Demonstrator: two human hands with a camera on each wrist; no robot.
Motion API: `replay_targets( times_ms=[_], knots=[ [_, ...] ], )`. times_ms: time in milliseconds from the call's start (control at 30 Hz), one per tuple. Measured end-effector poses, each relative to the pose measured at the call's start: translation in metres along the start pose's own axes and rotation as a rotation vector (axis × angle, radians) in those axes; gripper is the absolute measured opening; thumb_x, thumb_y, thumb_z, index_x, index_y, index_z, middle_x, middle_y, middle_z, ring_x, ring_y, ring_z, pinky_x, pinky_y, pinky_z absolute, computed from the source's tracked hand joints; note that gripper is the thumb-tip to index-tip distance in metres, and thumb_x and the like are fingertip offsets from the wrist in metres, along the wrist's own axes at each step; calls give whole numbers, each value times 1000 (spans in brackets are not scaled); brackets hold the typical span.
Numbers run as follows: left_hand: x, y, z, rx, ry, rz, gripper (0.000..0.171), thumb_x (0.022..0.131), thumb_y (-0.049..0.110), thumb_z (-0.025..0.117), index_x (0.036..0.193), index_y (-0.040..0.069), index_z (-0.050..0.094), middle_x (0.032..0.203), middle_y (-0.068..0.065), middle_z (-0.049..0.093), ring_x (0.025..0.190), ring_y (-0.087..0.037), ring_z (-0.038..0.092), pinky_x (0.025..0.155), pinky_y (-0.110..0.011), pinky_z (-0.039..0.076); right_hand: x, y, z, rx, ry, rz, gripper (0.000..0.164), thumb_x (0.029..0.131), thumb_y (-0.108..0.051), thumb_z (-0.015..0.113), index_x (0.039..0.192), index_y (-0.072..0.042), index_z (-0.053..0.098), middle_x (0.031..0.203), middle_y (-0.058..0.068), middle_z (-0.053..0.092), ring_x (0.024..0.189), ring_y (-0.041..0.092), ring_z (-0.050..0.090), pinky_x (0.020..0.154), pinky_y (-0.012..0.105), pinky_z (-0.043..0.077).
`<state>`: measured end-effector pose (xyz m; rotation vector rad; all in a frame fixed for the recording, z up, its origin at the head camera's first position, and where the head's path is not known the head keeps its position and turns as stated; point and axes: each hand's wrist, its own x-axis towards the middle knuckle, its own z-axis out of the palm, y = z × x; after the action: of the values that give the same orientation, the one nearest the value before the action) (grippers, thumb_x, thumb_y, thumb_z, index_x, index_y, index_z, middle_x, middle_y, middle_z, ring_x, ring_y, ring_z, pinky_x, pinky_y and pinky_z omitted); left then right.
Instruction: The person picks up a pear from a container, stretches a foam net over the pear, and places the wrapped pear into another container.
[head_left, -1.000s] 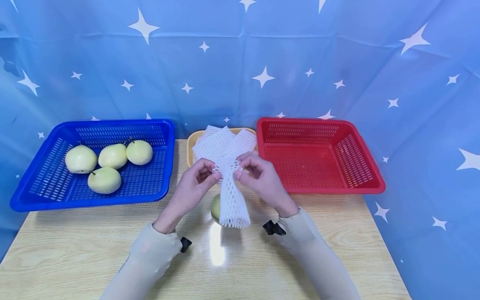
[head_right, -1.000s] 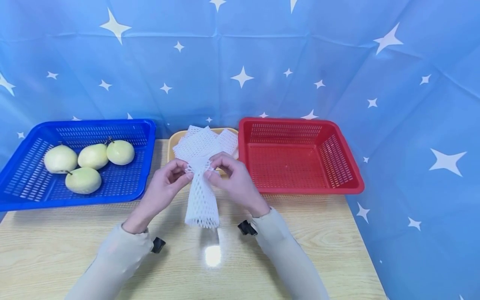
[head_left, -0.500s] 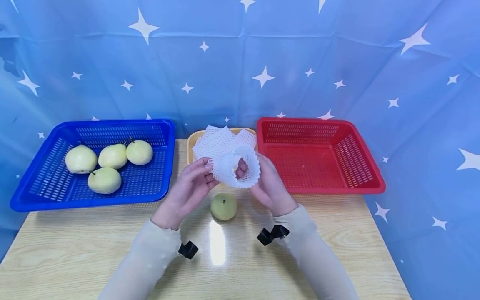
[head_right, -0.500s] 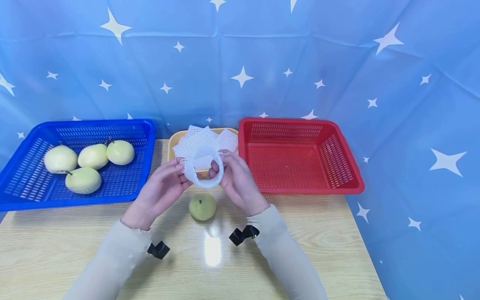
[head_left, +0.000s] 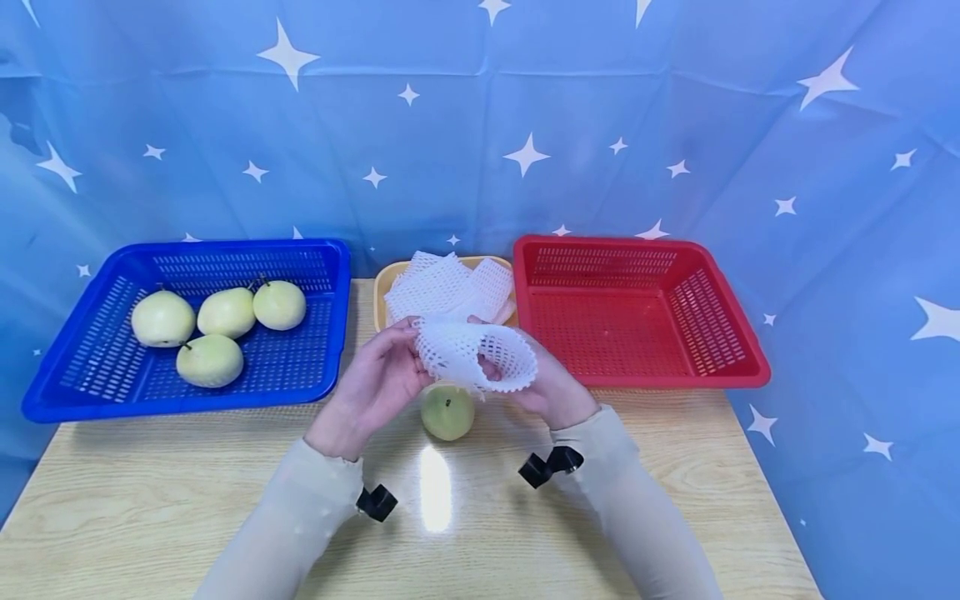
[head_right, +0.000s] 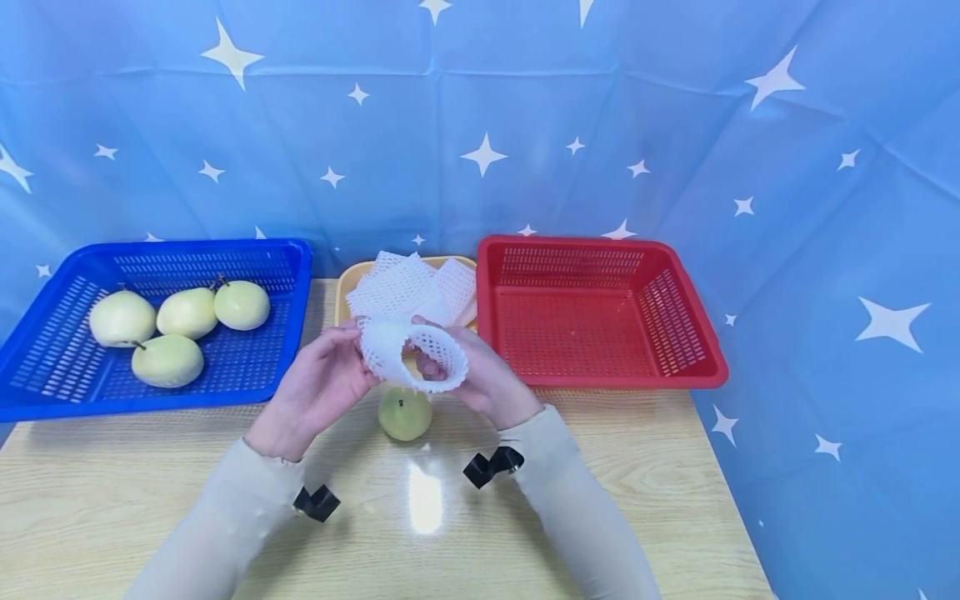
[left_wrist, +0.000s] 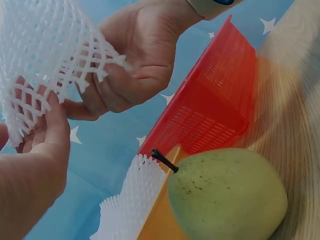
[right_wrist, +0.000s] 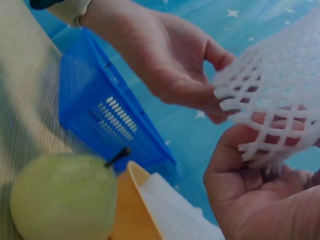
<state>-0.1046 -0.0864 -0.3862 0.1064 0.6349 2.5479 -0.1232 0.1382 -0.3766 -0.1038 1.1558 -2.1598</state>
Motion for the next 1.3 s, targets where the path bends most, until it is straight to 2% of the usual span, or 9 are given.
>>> replay_targets(
  times_ms=[133,233,367,467,600,700,833,1000,1300],
  knots=[
    [-3,-3,-3,44,4,-33,24,111,16,36,133,9,44,121,-6,63,104,-18,65,82,-28,56,4,3,1,-70,-27,-58,26,89,-34,84,110,-21,74,116,5,61,100,16,60,74,24,59],
    [-4,-9,-5,155,21,-36,27,113,21,40,136,8,44,122,-5,64,105,-17,65,80,-28,56,7,7,3,-131,-15,-125,9,98,-15,67,105,-20,69,114,6,59,97,17,61,70,26,60],
    [-4,-15,-6,332,103,7,19,111,16,47,128,9,50,113,-1,70,97,-13,69,77,-25,57,10,11,6,-289,79,-201,15,97,-1,57,105,-13,60,103,6,60,82,13,60,63,20,56],
    [-2,-17,-7,445,181,65,9,110,10,48,118,11,52,98,2,74,85,-9,71,72,-22,58,12,13,8,-421,150,-178,6,103,-8,57,103,-8,62,86,3,58,69,9,52,58,16,44],
    [-2,-16,-8,576,236,127,9,109,7,49,110,15,54,82,3,73,74,-7,69,65,-21,56,12,13,8,-568,142,-83,36,109,-27,51,87,-2,65,68,4,52,61,13,45,53,23,36],
    [-2,-15,-9,620,233,142,12,109,7,49,109,17,56,82,3,73,72,-8,69,63,-22,57,12,13,6,-574,122,-51,35,108,-26,52,84,-4,65,65,3,53,60,13,47,53,24,39],
    [-3,-14,-11,680,251,147,7,108,8,52,110,14,55,81,2,72,70,-9,69,61,-22,57,12,18,5,-517,168,-110,15,104,-11,54,101,-2,65,76,2,57,66,11,52,56,21,45],
    [-5,-20,-17,814,335,154,10,107,11,57,114,6,53,78,0,69,66,-11,66,57,-23,55,11,28,4,-564,258,-177,19,107,-9,48,114,4,60,93,7,63,76,13,61,64,22,53],
    [-12,-37,-30,923,461,148,19,105,13,61,119,0,55,82,-2,70,67,-12,66,59,-26,55,11,54,-8,-597,296,-149,24,107,-11,46,120,6,58,90,6,65,71,11,62,61,24,53]
  ],
)
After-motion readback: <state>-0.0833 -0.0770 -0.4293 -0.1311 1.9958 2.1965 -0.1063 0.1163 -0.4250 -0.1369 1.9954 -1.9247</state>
